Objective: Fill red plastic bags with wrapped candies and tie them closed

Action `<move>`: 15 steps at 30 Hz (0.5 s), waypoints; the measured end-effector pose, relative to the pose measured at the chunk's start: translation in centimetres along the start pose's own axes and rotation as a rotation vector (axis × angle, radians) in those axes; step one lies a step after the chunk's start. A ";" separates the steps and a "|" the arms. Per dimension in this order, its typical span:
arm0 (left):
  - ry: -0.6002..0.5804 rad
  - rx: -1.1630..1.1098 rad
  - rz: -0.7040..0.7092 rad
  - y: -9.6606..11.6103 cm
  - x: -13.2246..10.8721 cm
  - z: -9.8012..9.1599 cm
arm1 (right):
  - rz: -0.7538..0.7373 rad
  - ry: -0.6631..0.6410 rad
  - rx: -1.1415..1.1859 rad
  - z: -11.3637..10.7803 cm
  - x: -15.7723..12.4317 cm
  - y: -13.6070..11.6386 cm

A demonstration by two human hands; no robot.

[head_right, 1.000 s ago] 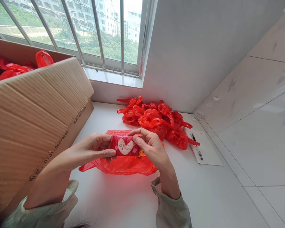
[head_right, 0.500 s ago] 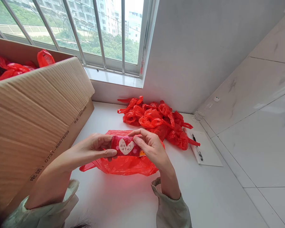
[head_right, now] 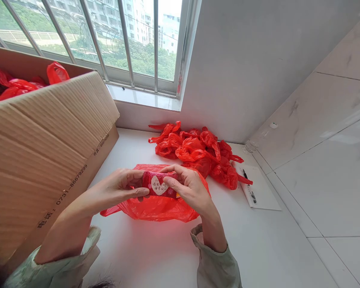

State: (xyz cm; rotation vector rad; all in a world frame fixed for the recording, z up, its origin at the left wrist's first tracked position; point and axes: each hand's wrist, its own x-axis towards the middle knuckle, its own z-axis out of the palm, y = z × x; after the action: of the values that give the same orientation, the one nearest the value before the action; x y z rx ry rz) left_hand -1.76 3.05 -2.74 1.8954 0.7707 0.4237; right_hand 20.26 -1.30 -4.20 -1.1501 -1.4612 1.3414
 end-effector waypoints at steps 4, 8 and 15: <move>0.161 0.154 -0.019 0.4 -0.2 0.1 | 0.024 0.063 -0.103 -0.1 0.1 0.3; 0.427 0.447 -0.024 0.0 -0.3 0.1 | 0.040 0.130 -0.357 -0.5 0.2 0.5; 0.306 0.638 -0.099 -3.2 -0.7 0.1 | 0.075 0.137 -0.765 -0.1 0.8 2.1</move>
State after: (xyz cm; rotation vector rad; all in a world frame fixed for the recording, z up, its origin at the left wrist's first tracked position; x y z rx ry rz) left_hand -3.24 3.42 -5.65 2.3944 1.3140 0.4443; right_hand 20.39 -0.44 -6.33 -1.7421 -1.9034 0.7185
